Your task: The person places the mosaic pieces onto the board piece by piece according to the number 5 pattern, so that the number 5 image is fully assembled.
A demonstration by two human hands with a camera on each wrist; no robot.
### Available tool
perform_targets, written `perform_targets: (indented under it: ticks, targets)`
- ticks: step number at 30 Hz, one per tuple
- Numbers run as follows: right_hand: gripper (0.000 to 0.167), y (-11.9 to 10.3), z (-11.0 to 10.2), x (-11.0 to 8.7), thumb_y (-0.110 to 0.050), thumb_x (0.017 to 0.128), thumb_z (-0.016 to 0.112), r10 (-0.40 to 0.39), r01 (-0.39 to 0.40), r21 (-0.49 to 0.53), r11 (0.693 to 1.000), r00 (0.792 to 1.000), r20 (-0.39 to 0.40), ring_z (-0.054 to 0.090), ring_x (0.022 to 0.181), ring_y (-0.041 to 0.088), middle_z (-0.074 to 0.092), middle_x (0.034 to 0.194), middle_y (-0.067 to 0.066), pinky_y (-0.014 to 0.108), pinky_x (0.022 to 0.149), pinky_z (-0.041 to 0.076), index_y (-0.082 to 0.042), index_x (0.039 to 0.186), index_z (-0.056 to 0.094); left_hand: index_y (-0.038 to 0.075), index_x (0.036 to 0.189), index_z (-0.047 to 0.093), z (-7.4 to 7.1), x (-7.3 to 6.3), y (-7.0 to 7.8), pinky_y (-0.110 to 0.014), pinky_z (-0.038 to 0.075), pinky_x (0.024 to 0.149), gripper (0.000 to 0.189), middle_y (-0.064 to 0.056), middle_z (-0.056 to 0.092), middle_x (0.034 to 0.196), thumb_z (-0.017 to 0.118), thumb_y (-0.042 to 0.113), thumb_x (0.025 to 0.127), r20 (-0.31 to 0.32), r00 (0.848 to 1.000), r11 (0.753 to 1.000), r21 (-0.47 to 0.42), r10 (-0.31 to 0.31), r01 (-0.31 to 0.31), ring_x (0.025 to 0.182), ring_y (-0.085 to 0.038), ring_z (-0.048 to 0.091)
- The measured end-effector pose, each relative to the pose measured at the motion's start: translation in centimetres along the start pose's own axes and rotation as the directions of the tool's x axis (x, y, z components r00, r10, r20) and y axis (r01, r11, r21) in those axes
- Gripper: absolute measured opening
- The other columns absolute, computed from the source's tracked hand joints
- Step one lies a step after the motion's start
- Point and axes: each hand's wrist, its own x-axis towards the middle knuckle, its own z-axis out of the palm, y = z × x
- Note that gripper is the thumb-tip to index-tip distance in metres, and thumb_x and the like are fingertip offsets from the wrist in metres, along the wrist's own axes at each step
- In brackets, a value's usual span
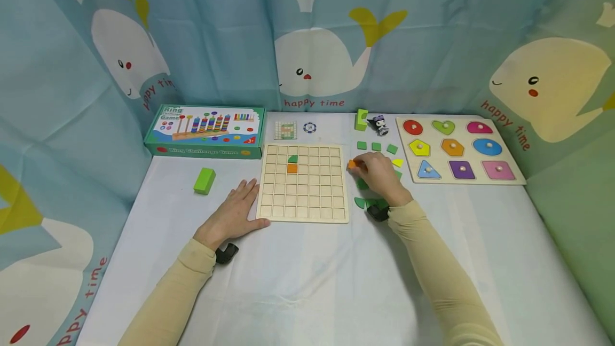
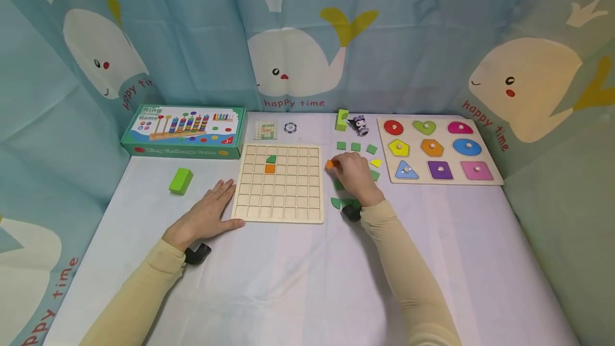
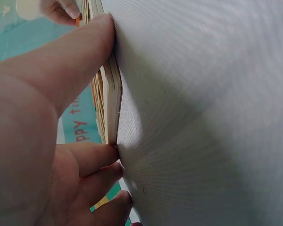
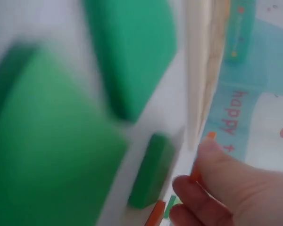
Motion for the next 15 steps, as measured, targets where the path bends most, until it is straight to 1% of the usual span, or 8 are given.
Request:
perform_targets:
  ticks: [4, 9, 15]
  targets:
    - [0.029, -0.6, -0.1, 0.2, -0.015, 0.091, 0.072, -0.015, 0.016, 0.097, 0.995, 1.0, -0.006, 0.057, 0.102, 0.032, 0.068, 0.11, 0.017, 0.046, 0.09, 0.045, 0.004, 0.112, 0.069, -0.006, 0.152, 0.022, 0.0, 0.0, 0.0, -0.052, 0.013, 0.115, 0.099, -0.019, 0.014, 0.16, 0.068, 0.054, 0.087, -0.002, 1.0, 1.0, 0.004, 0.002, -0.002, 0.146, -0.036, 0.007]
    - [0.028, -1.7, -0.2, 0.3, -0.016, 0.092, 0.07, -0.064, 0.065, 0.133, 0.989, 0.998, -0.01, 0.055, 0.108, 0.033, 0.068, 0.112, 0.016, 0.047, 0.095, 0.042, 0.003, 0.114, 0.069, -0.006, 0.151, 0.023, 0.0, 0.0, 0.1, -0.053, 0.013, 0.114, 0.099, -0.02, 0.015, 0.159, 0.069, 0.052, 0.086, -0.014, 1.0, 1.0, -0.001, 0.008, -0.008, 0.146, -0.037, 0.008]
    - [0.028, -3.0, -0.3, 0.6, -0.016, 0.093, 0.07, -0.131, 0.134, 0.156, 0.979, 0.991, -0.034, 0.055, 0.108, 0.033, 0.068, 0.109, 0.015, 0.046, 0.095, 0.043, 0.003, 0.114, 0.069, -0.006, 0.151, 0.023, 0.0, 0.0, 0.1, -0.053, 0.013, 0.115, 0.1, -0.02, 0.015, 0.159, 0.069, 0.053, 0.086, -0.016, 1.0, 1.0, 0.001, 0.009, -0.009, 0.146, -0.036, 0.008]
